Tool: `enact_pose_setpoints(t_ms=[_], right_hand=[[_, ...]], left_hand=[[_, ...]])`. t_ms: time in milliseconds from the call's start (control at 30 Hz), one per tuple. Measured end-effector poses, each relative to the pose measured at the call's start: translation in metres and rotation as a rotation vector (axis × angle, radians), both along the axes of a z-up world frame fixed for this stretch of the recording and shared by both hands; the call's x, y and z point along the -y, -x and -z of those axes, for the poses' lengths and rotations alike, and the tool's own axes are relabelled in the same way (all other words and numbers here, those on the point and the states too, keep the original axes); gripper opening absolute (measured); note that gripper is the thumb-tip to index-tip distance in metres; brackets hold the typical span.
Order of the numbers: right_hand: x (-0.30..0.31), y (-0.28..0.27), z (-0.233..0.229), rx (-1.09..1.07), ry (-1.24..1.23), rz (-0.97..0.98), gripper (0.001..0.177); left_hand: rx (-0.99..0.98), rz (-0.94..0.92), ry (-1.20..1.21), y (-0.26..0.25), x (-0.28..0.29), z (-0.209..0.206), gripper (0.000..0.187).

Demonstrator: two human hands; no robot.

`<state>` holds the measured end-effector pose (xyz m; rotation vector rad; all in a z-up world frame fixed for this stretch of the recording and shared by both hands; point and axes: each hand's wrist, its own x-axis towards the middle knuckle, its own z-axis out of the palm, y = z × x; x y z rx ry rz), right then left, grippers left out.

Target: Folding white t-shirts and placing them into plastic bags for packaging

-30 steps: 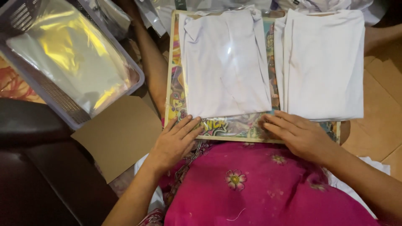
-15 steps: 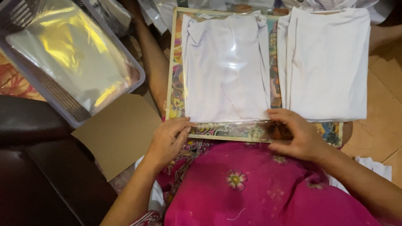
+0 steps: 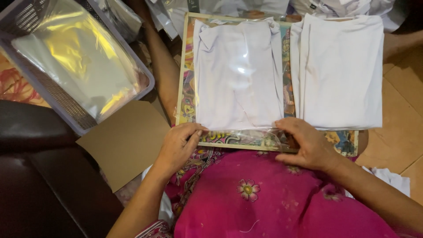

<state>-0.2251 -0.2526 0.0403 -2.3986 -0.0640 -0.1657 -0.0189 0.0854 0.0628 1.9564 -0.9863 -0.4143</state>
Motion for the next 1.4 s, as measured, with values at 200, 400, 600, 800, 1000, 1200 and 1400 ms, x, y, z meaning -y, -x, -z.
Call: enact_pose_setpoints(t_ms=[200, 400, 600, 800, 1000, 1200, 1400], right_hand=[[0.001, -0.001, 0.014, 0.164, 0.106, -0.066, 0.027], [-0.009, -0.013, 0.0, -0.017, -0.164, 0.295, 0.017], [-0.011, -0.034, -0.01, -0.171, -0.129, 0.459, 0.024], [-0.015, -0.049, -0.029, -0.334, 0.09, 0.438, 0.033], [-0.008, -0.057, -0.045, -0.45, 0.289, 0.381, 0.039], [0.007, -0.063, -0.047, -0.55, 0.163, 0.462, 0.042], [0.032, -0.061, 0.002, -0.401, -0.415, 0.48, 0.015]], left_hand=[[-0.006, 0.002, 0.019, 0.0, 0.0, -0.001, 0.024], [-0.069, -0.044, -0.06, -0.004, 0.009, -0.006, 0.025], [0.073, -0.126, -0.298, -0.013, 0.032, -0.002, 0.02], [0.321, -0.152, -0.403, -0.024, 0.039, 0.039, 0.026], [0.929, -0.129, 0.034, -0.016, 0.028, 0.061, 0.015], [0.797, -0.079, -0.374, 0.016, 0.019, 0.065, 0.083], [0.711, -0.038, -0.399, 0.018, 0.024, 0.04, 0.082]])
